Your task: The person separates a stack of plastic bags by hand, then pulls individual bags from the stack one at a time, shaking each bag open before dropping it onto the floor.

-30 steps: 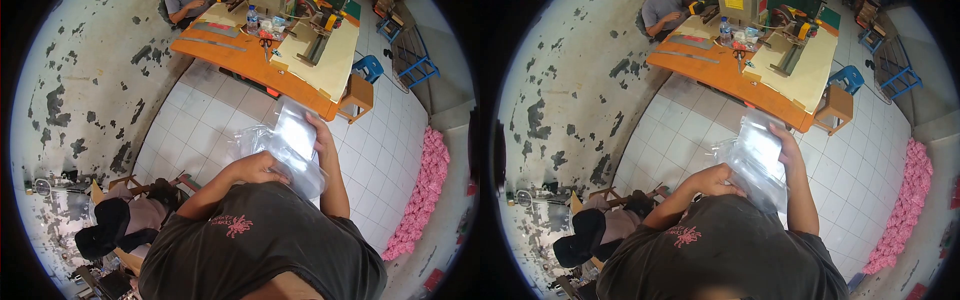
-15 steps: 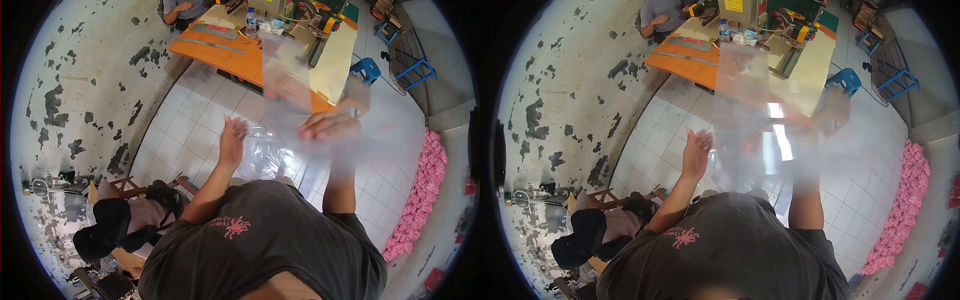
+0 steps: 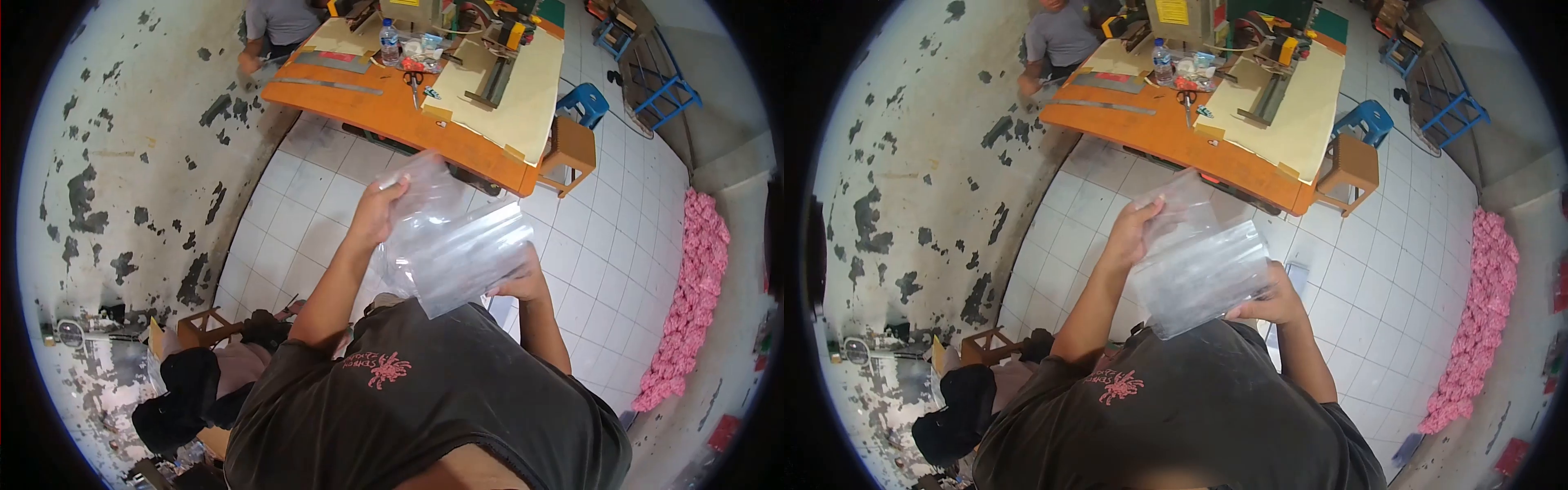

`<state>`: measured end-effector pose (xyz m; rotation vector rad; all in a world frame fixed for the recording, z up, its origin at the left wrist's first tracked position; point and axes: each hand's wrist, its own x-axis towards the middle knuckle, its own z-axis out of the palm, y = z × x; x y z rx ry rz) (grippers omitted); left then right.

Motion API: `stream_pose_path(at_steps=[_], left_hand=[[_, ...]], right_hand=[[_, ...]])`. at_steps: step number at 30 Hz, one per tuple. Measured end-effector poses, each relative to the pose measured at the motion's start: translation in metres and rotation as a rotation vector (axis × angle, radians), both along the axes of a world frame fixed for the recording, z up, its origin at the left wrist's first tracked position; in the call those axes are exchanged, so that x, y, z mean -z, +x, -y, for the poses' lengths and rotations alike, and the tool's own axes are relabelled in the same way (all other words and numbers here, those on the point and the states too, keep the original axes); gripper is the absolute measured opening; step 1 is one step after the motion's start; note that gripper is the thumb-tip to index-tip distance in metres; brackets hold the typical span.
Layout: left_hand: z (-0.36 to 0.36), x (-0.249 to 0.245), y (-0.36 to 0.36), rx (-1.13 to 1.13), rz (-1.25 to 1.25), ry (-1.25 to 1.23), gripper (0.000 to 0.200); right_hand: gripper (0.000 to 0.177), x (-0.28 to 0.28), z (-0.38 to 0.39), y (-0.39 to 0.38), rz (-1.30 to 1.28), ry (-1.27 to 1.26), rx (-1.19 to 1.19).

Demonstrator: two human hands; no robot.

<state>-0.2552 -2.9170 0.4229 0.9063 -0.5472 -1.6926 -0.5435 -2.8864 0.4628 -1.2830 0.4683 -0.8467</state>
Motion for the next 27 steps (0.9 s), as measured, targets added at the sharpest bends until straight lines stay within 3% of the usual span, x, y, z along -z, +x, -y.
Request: stream_pose_path(at_steps=[2,3,7,10,12,14,16,20,23,25,27], left_hand=[[0.008,0.009,0.011,-0.082,0.178,-0.013,0.031],[0.015,0.023,0.014,-0.234,0.268,-0.109,0.026],[0.041,0.033,0.043,-0.368,0.465,-0.163,0.025],[0.048,-0.008,0.047,-0.437,0.589,-0.232,0.024],[0.052,-0.038,0.042,-0.48,0.776,-0.44,0.028],[0.064,-0.036,0.049,-0.45,0.663,-0.394,0.031],[0.067,-0.057,0.043,-0.57,0.877,-0.527,0.033],[0.071,-0.073,0.041,-0.595,0.864,-0.628,0.034],[0.065,-0.085,0.035,-0.601,0.921,-0.657,0.033],[0.066,-0.087,0.034,-0.62,0.897,-0.681,0.033],[0.068,-0.087,0.036,-0.637,0.873,-0.705,0.033]], right_hand=[[0.04,-0.008,0.014,0.001,0.099,-0.114,-0.051],[0.035,-0.01,0.017,0.002,0.195,-0.231,-0.117],[0.021,-0.008,0.014,0.003,0.215,-0.141,0.015],[0.017,0.0,0.018,0.003,0.174,-0.28,0.081],[0.013,-0.001,0.02,0.004,0.169,-0.29,0.066],[0.014,-0.009,0.018,0.009,0.21,-0.29,0.196],[0.02,-0.003,0.025,0.007,0.173,-0.33,0.157],[0.02,0.0,0.028,0.008,0.222,-0.291,0.224],[0.02,0.002,0.026,0.006,0.071,-0.269,0.331],[0.022,0.006,0.023,0.007,0.124,-0.056,0.366],[0.023,0.013,0.021,0.004,0.127,-0.003,0.327]])
